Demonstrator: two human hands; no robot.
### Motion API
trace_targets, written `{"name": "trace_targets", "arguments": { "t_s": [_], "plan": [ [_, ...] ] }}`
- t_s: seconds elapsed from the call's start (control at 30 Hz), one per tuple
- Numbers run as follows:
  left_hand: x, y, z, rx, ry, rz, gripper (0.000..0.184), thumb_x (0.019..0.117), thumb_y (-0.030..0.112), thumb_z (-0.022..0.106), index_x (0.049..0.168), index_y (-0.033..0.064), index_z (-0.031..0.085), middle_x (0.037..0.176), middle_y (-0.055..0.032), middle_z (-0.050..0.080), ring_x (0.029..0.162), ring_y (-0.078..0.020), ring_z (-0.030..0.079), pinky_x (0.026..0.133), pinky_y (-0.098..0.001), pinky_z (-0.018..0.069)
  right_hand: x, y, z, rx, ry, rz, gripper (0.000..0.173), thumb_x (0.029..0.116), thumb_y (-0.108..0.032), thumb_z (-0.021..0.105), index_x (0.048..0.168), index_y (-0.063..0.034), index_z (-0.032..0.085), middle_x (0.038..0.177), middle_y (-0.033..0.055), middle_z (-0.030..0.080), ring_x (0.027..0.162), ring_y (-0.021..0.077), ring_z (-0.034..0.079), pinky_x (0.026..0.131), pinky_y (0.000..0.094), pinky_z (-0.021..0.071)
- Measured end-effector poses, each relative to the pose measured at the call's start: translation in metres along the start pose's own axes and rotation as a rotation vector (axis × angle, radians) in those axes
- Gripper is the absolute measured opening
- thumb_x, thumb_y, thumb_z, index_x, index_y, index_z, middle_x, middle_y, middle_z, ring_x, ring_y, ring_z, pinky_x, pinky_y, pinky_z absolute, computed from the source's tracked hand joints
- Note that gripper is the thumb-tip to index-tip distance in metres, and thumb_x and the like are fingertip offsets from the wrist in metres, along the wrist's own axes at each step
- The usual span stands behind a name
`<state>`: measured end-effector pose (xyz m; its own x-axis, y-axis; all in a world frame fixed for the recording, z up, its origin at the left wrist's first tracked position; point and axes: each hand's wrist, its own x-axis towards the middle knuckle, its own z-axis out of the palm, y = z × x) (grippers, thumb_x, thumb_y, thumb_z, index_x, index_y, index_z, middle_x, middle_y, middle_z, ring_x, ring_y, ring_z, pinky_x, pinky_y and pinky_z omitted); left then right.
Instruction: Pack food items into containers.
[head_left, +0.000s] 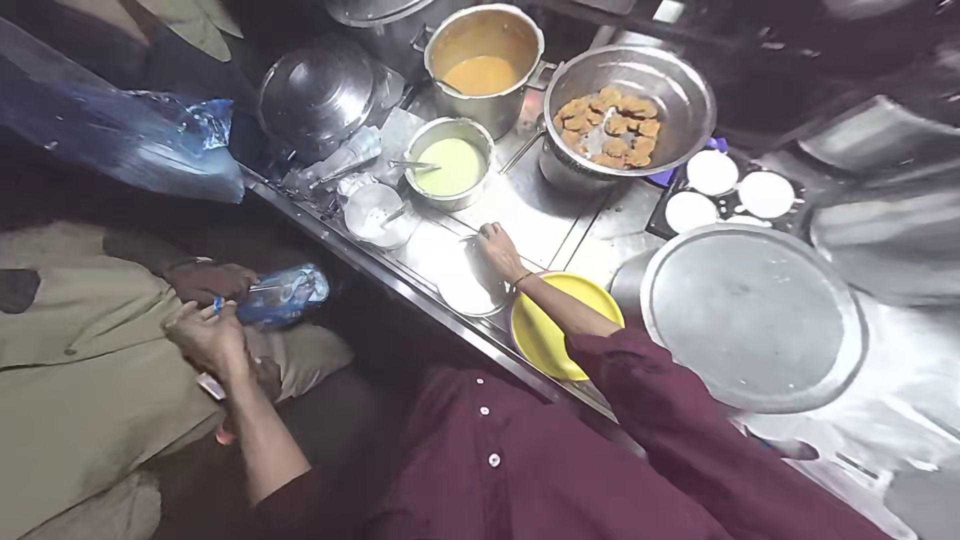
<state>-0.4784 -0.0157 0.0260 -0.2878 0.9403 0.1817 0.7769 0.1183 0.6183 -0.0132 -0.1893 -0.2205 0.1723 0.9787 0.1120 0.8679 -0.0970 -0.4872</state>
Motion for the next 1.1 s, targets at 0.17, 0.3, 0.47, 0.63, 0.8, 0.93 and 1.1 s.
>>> {"name": "trace_targets", "arguments": {
  "t_s": [0.17,0.3,0.47,0.63,0.8,0.93,1.1],
  "plan": [
    [0.021,0.009,0.021,0.027,0.1,-0.073,0.062,0.086,0.01,0.076,0.14,-0.0051,0.05,0.124,-0.0234,0.065,0.114,-0.0317,0.065,0.1,-0.0463,0.0523,-0.056,-0.061,-0.013,0.118,-0.655,-0.132,0.032,0.0969,-0.039,0.064,0.109,-0.0121,0.074,0.114,0.0129,0.069,0.107,0.034,0.066,0.087,0.0591,0.0527],
    [0.048,-0.016,0.038,0.015,0.073,-0.052,0.055,0.0909,0.013,0.072,0.139,-0.0034,0.052,0.127,-0.0214,0.065,0.114,-0.029,0.066,0.101,-0.0452,0.0539,-0.107,-0.062,0.028,-0.095,-0.508,-0.272,0.025,0.0962,-0.014,0.06,0.118,-0.0024,0.065,0.116,0.0184,0.067,0.108,0.0383,0.065,0.088,0.0542,0.0554],
    [0.052,-0.012,0.04,-0.03,0.071,-0.037,0.068,0.088,0.016,0.076,0.145,-0.0035,0.046,0.135,-0.0217,0.062,0.124,-0.0281,0.061,0.107,-0.0422,0.05,-0.117,-0.08,0.009,-0.031,-0.202,-0.187,0.028,0.1052,-0.02,0.044,0.112,-0.0033,0.064,0.106,0.0174,0.067,0.098,0.0341,0.069,0.082,0.047,0.059],
    [-0.006,0.039,0.027,0.062,0.202,0.338,0.053,0.0992,0.023,0.062,0.147,0.0025,0.048,0.153,-0.0163,0.049,0.144,-0.0266,0.045,0.119,-0.0411,0.0388,-0.097,-0.083,-0.045,0.332,0.086,0.228,0.039,0.1093,-0.028,0.044,0.114,0.0037,0.065,0.097,0.0172,0.071,0.087,0.0296,0.072,0.079,0.0487,0.0607],
    [-0.104,0.075,0.008,-0.056,0.338,0.9,0.023,0.101,0.007,0.051,0.112,0.0012,0.072,0.13,-0.015,0.069,0.127,-0.0307,0.063,0.108,-0.0484,0.052,-0.06,-0.043,-0.072,0.539,0.248,0.524,0.05,0.0976,-0.041,0.069,0.114,0.0047,0.059,0.09,0.0172,0.066,0.081,0.024,0.066,0.077,0.0464,0.0569],
    [-0.137,0.062,-0.025,-0.485,0.426,0.672,0.024,0.1073,0.012,0.043,0.118,0.0054,0.063,0.121,-0.0095,0.068,0.116,-0.0265,0.065,0.098,-0.0446,0.0568,-0.069,-0.032,-0.096,0.925,0.276,0.568,0.041,0.0915,-0.024,0.076,0.121,-0.0008,0.06,0.098,0.0042,0.068,0.085,0.0098,0.067,0.078,0.0312,0.0594],
    [-0.158,0.026,-0.053,-0.245,0.417,0.551,0.022,0.0996,0.024,0.061,0.114,0.0067,0.065,0.115,-0.0071,0.066,0.109,-0.0203,0.064,0.093,-0.0387,0.0571,-0.102,-0.013,-0.056,1.135,0.222,0.663,0.039,0.0936,-0.021,0.075,0.124,-0.0018,0.06,0.103,0.0071,0.072,0.09,0.0174,0.072,0.084,0.0389,0.0624]
  ]
}}
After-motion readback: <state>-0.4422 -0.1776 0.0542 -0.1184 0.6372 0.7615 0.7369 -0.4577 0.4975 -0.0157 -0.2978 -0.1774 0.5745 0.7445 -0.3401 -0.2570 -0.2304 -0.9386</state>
